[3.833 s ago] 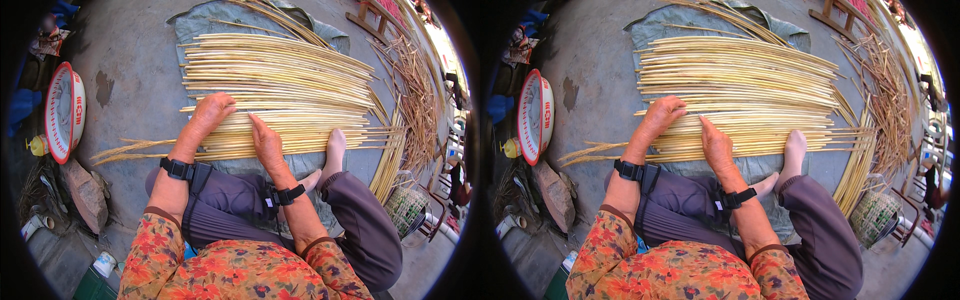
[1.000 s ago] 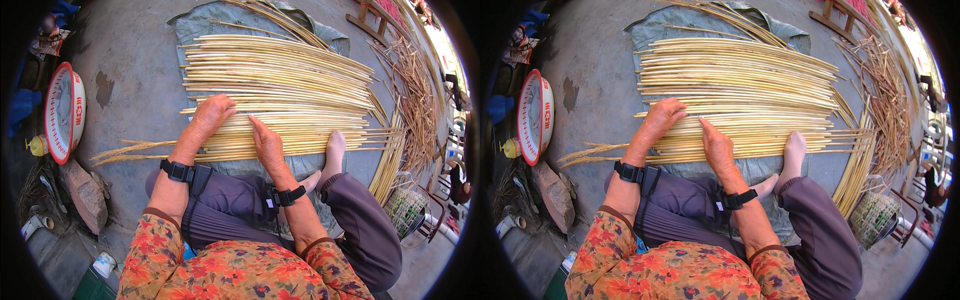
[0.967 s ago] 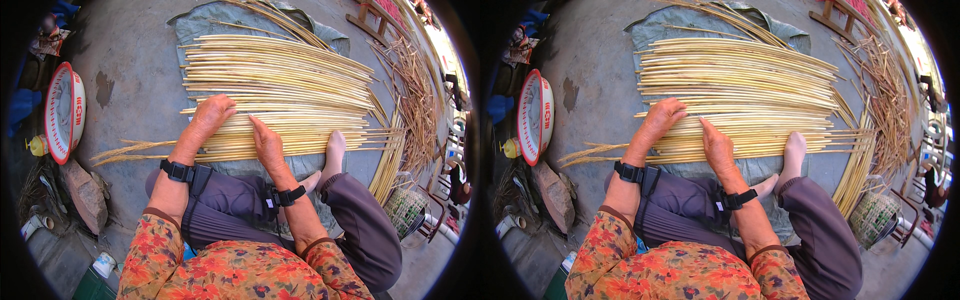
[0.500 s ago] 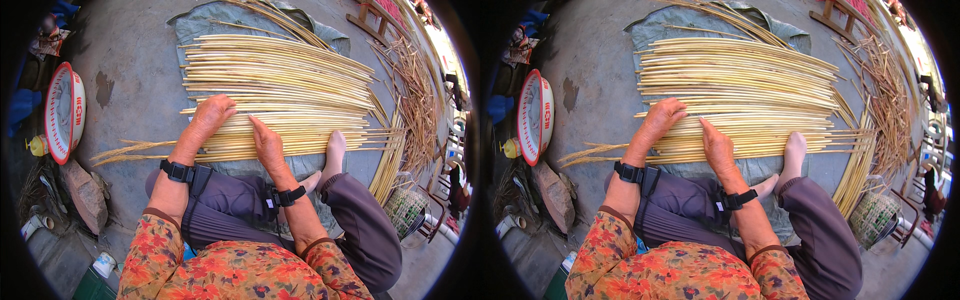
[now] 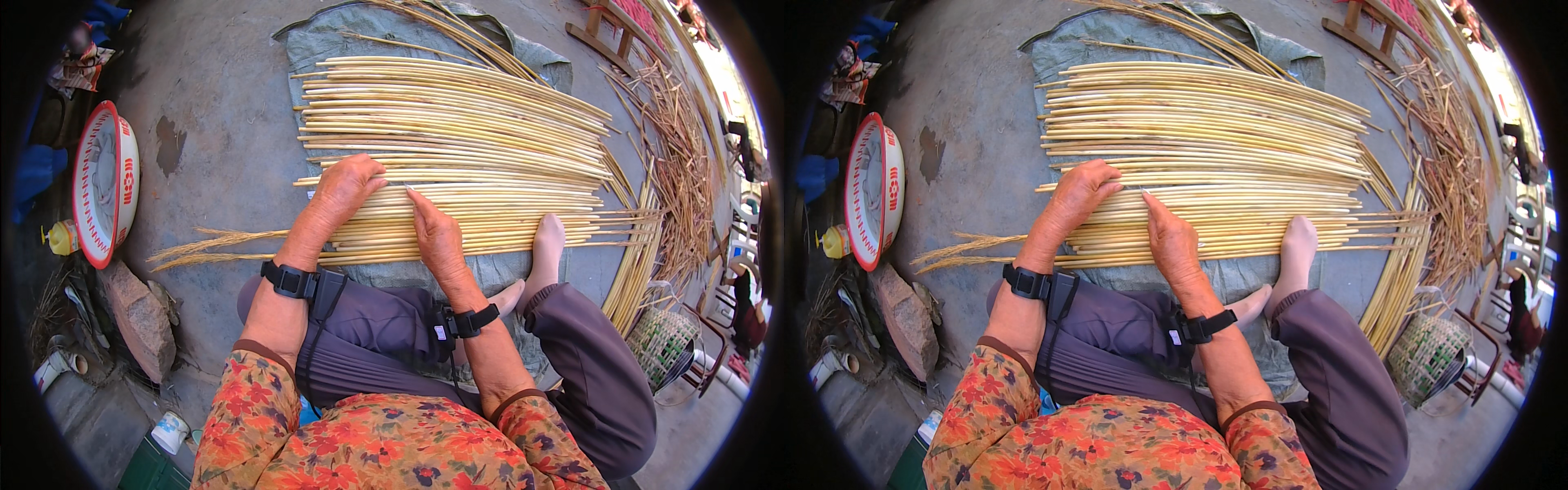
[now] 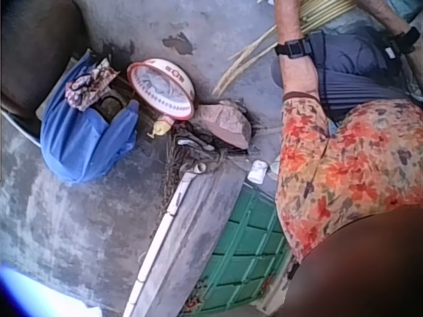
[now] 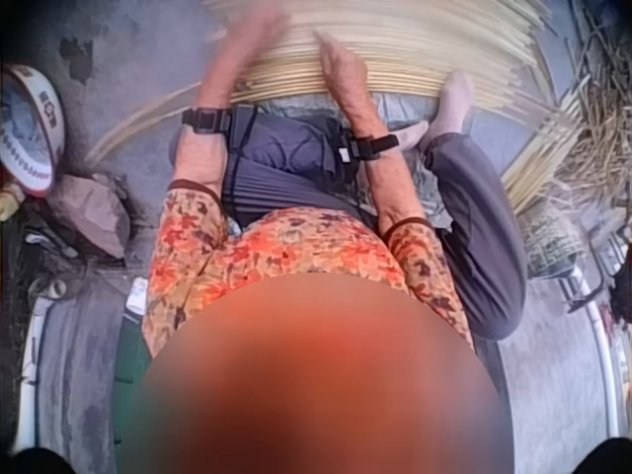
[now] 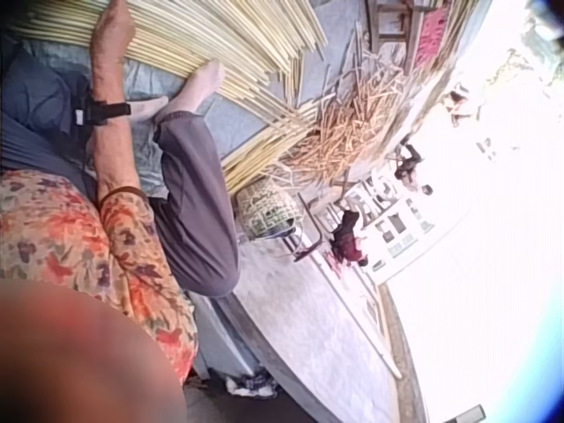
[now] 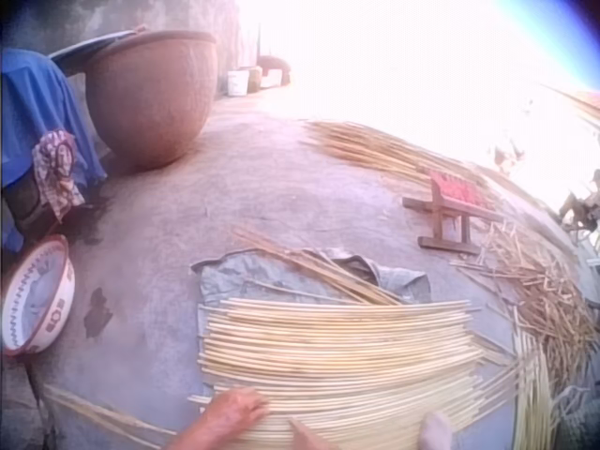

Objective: The person weaves thin wooden sticks together using a thin white string by hand, adding the sticks one by one to a growing mat on the ground.

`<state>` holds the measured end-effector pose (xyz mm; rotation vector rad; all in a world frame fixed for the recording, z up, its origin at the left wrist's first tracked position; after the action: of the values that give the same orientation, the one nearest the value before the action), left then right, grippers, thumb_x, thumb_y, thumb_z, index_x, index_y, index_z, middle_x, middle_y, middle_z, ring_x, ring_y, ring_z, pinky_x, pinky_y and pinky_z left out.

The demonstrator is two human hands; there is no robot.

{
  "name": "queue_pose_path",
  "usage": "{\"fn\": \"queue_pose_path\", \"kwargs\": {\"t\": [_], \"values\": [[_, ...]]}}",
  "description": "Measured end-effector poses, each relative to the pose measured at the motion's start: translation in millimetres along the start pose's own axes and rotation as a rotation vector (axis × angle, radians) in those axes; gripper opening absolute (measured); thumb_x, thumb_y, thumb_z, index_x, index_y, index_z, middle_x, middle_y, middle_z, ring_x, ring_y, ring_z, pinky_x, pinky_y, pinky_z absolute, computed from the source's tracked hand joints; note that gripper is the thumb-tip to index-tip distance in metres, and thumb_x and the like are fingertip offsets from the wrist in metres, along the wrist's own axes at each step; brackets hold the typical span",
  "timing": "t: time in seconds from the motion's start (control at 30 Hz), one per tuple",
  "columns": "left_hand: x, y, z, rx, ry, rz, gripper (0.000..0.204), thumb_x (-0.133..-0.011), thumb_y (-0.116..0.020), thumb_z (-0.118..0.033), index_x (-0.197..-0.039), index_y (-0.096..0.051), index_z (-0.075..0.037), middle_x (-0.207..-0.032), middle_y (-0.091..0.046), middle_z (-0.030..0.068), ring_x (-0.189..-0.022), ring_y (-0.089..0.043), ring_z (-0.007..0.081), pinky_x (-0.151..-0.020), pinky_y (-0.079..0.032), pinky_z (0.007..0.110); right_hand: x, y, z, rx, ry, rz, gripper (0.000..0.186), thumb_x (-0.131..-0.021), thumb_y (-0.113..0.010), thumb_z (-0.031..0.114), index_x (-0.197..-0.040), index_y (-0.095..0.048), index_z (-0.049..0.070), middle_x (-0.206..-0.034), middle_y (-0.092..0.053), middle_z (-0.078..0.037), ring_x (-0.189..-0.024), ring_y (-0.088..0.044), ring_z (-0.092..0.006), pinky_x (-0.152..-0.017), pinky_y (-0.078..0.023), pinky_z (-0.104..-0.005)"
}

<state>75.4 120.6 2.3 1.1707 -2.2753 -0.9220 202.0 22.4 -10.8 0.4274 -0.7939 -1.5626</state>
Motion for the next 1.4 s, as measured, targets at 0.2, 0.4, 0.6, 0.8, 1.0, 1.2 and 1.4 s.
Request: {"fn": "queue_pose_path", "kwargs": {"t": [0.2,0.4,0.6,0.8,1.0,1.2,1.4], "values": [[0,0,0,0.0,-0.001,0.002,0.019,-0.084,-0.069,-0.021,-0.095,-0.07,-0.005,-0.091,-0.067,0.01,-0.087,-0.065,0.0301,-0.077,-0.052,0.041,0,4,1,-0.051,0.02,-0.044,0.028,-0.096,-0.055,0.013,-0.123,-0.062,0.01,-0.102,-0.069,-0.019,-0.091,-0.069,-0.0327,-0.075,-0.054,-0.0379],[0,0,1,0.005,-0.002,-0.003,0.019,-0.084,-0.069,-0.021,-0.094,-0.069,-0.005,-0.09,-0.067,0.0099,-0.087,-0.065,0.0301,-0.077,-0.052,0.041,0,-1,0,0.003,-0.012,0.015,0.028,-0.096,-0.056,0.013,-0.123,-0.062,0.01,-0.102,-0.069,-0.018,-0.091,-0.069,-0.0331,-0.075,-0.055,-0.0379],[0,-2,1,-0.001,-0.01,-0.002,0.018,-0.084,-0.069,-0.021,-0.094,-0.07,-0.005,-0.09,-0.067,0.01,-0.086,-0.065,0.03,-0.077,-0.052,0.041,0,2,3,0.005,0.014,-0.021,0.028,-0.096,-0.056,0.014,-0.122,-0.062,0.01,-0.102,-0.069,-0.018,-0.091,-0.068,-0.0336,-0.074,-0.055,-0.0387],[1,-2,-2,-0.003,-0.031,0.01,0.017,-0.084,-0.068,-0.016,-0.096,-0.067,-0.003,-0.089,-0.064,0.0117,-0.086,-0.063,0.0317,-0.076,-0.051,0.04,1,2,4,0.022,-0.013,-0.038,0.026,-0.095,-0.056,0.014,-0.12,-0.063,0.011,-0.101,-0.069,-0.017,-0.088,-0.069,-0.0329,-0.073,-0.054,-0.039],[7,7,-19,-0.054,-0.14,-0.066,0.015,-0.083,-0.068,-0.013,-0.094,-0.065,-0.004,-0.087,-0.063,0.0108,-0.085,-0.062,0.0306,-0.074,-0.051,0.04,2,5,6,-0.022,0.001,-0.096,0.023,-0.095,-0.057,0.013,-0.117,-0.064,0.011,-0.1,-0.069,-0.016,-0.087,-0.069,-0.0328,-0.072,-0.054,-0.0384],[10,6,-26,-0.069,-0.206,-0.069,0.013,-0.083,-0.068,-0.011,-0.091,-0.062,-0.004,-0.086,-0.062,0.0107,-0.085,-0.062,0.0309,-0.073,-0.051,0.041,3,6,5,-0.107,0.01,-0.136,0.02,-0.095,-0.057,0.012,-0.114,-0.064,0.008,-0.099,-0.07,-0.017,-0.087,-0.069,-0.0331,-0.072,-0.054,-0.0369],[10,3,-25,-0.084,-0.234,-0.065,0.012,-0.082,-0.068,-0.009,-0.09,-0.061,-0.003,-0.086,-0.062,0.0111,-0.085,-0.061,0.0313,-0.073,-0.051,0.041,2,7,9,-0.104,0.025,-0.187,0.018,-0.095,-0.057,0.013,-0.111,-0.065,0.008,-0.093,-0.07,-0.017,-0.083,-0.069,-0.0327,-0.069,-0.053,-0.0376]]}}
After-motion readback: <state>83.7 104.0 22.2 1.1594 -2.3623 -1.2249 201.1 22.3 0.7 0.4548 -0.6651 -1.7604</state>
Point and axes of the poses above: each hand's wrist, its own x-axis away from the middle knuckle, its own y-axis out of the back of the hand, z = x × y, the point moved 10 cm from there along -x, towards the middle knuckle
